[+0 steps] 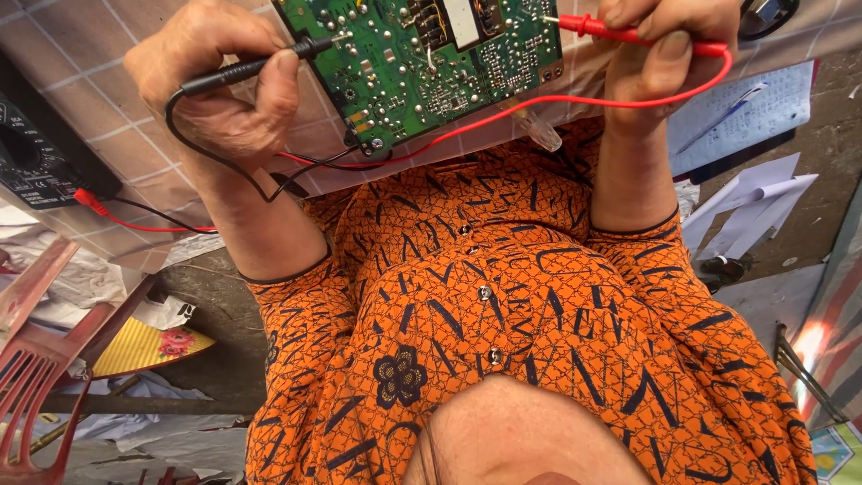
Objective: The person uses a multimeter to test a green circuit board. They hold the board with one hand and use the multimeter probes to touch various points on the board's surface.
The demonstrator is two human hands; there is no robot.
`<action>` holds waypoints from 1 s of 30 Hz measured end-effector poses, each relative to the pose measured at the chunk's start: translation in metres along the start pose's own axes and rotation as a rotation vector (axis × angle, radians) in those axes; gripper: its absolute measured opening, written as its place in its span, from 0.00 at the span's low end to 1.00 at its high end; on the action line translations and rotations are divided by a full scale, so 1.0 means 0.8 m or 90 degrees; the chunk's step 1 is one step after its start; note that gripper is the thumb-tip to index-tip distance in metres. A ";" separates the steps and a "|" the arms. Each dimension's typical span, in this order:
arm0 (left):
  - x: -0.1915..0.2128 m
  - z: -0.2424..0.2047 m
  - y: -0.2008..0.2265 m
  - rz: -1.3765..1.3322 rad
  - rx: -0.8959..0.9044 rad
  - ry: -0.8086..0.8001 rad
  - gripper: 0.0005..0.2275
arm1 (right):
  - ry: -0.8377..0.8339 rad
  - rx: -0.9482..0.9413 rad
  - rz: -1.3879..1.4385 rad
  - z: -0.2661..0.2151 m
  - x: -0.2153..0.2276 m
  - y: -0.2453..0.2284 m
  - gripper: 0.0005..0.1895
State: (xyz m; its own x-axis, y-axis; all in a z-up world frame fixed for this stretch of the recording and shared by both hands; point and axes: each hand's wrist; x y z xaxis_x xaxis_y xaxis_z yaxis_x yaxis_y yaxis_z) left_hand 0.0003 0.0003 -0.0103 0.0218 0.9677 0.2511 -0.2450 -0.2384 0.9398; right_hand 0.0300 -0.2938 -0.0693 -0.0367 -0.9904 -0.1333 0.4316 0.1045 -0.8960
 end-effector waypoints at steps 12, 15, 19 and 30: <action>-0.023 -0.017 0.080 0.120 -0.085 0.062 0.12 | -0.109 0.018 -0.139 -0.002 0.020 -0.109 0.14; -0.032 -0.018 0.091 0.311 -0.135 -0.132 0.06 | -0.413 0.159 -0.309 -0.007 0.066 -0.114 0.08; -0.050 -0.035 0.060 0.537 -0.200 -0.150 0.10 | -0.481 0.291 -0.557 -0.037 0.074 -0.094 0.07; -0.061 -0.029 0.063 0.739 -0.315 -0.144 0.09 | -0.439 0.294 -0.664 -0.062 0.050 -0.071 0.10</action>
State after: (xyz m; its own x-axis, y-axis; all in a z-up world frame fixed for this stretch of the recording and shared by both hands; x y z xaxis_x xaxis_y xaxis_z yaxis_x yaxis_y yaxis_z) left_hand -0.0358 -0.0572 0.0196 -0.2945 0.1672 0.9409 -0.5629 -0.8260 -0.0294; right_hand -0.0411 -0.3350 -0.0448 -0.1328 -0.4444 0.8859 0.7494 -0.6300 -0.2037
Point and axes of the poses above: each hand's wrist, its own z-axis towards the middle knuckle, its own x-axis out of the back of the hand, y = z × x, and after that the axes turned 5 degrees about -z, right-handed
